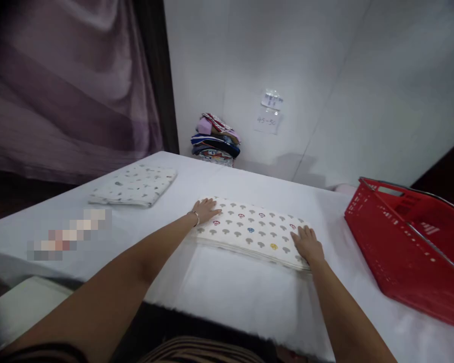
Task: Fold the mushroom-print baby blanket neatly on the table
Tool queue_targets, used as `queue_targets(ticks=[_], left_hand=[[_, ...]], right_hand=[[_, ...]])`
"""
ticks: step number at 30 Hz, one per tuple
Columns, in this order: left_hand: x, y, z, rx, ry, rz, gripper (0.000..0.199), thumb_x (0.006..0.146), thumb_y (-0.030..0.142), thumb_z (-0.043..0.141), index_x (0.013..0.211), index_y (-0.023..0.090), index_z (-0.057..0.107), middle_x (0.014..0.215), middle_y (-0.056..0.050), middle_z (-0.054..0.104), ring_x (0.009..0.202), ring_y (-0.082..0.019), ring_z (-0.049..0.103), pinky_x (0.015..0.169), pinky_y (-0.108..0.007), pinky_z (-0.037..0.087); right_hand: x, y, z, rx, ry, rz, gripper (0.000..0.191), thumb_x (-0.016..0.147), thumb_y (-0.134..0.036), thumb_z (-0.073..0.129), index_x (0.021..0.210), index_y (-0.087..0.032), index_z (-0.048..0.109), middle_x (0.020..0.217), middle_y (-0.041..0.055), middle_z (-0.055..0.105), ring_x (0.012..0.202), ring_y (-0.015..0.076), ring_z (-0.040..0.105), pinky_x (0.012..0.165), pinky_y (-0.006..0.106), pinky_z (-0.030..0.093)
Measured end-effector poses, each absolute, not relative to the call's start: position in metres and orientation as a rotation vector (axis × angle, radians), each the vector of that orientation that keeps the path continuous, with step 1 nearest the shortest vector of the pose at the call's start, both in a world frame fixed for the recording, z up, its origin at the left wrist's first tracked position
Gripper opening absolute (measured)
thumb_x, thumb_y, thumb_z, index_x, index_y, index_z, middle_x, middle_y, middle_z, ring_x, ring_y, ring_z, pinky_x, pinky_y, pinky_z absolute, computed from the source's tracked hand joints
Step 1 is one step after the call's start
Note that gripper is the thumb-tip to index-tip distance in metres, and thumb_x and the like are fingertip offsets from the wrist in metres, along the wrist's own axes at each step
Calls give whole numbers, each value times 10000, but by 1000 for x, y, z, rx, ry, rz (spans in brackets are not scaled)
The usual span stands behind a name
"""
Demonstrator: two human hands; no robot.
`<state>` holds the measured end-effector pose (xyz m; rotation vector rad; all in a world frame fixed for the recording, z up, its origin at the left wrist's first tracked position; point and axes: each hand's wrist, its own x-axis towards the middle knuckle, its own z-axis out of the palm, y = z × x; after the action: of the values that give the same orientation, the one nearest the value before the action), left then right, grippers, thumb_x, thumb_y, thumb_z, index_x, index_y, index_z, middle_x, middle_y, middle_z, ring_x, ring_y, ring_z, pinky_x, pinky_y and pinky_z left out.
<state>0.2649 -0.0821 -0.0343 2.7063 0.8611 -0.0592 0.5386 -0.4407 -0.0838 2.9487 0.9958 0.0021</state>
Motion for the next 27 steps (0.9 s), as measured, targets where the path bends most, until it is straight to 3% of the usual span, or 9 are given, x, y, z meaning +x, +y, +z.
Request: queue_targets(ticks=[2, 5, 8, 10, 20, 27], left_hand=[[248, -85, -31, 2655, 931, 52, 676, 833, 608, 301, 1396, 236, 341, 1532, -49, 202, 1411, -241, 122, 1124, -484, 87], [212, -88, -31, 2486, 1139, 220, 580, 828, 528, 395, 1319, 224, 449, 1460, -76, 369, 1351, -248, 296, 1093, -422, 219], [175, -91, -34, 2324, 1301, 292, 518, 854, 476, 370, 1256, 183, 512, 1318, -104, 537, 1193, -228, 495, 970, -325, 369], [157, -97, -38, 2266, 1350, 316, 485, 863, 461, 358, 1213, 182, 546, 1228, -88, 607, 1095, -202, 560, 902, -287, 405], [138, -121, -40, 2113, 1411, 392, 410, 840, 492, 396, 752, 201, 672, 806, -63, 698, 734, -181, 610, 630, -268, 401], [126, -128, -40, 2048, 1454, 449, 363, 814, 491, 445, 719, 208, 652, 737, -39, 676, 708, -166, 592, 608, -266, 383]], right_hand=[[543, -441, -87, 2935, 1041, 24, 533, 905, -518, 259, 1380, -301, 368, 1496, 49, 260, 1371, 276, 203, 1016, 488, 336], [545, -444, -90, 2936, 1035, 46, 549, 892, -528, 259, 1372, -291, 381, 1488, 55, 269, 1365, 279, 211, 1008, 492, 350], [546, -445, -91, 2935, 1040, 51, 540, 873, -530, 289, 1350, -307, 408, 1485, 48, 274, 1356, 285, 228, 1002, 496, 355], [548, -446, -91, 2929, 1056, 45, 527, 863, -520, 302, 1333, -317, 427, 1479, 42, 289, 1350, 294, 237, 999, 507, 353], [551, -446, -89, 2906, 1090, 12, 543, 866, -484, 244, 1329, -282, 446, 1452, 69, 331, 1346, 293, 243, 1026, 513, 311], [552, -446, -92, 2974, 1038, 46, 579, 859, -521, 228, 1349, -279, 417, 1445, 83, 335, 1334, 299, 268, 998, 518, 344]])
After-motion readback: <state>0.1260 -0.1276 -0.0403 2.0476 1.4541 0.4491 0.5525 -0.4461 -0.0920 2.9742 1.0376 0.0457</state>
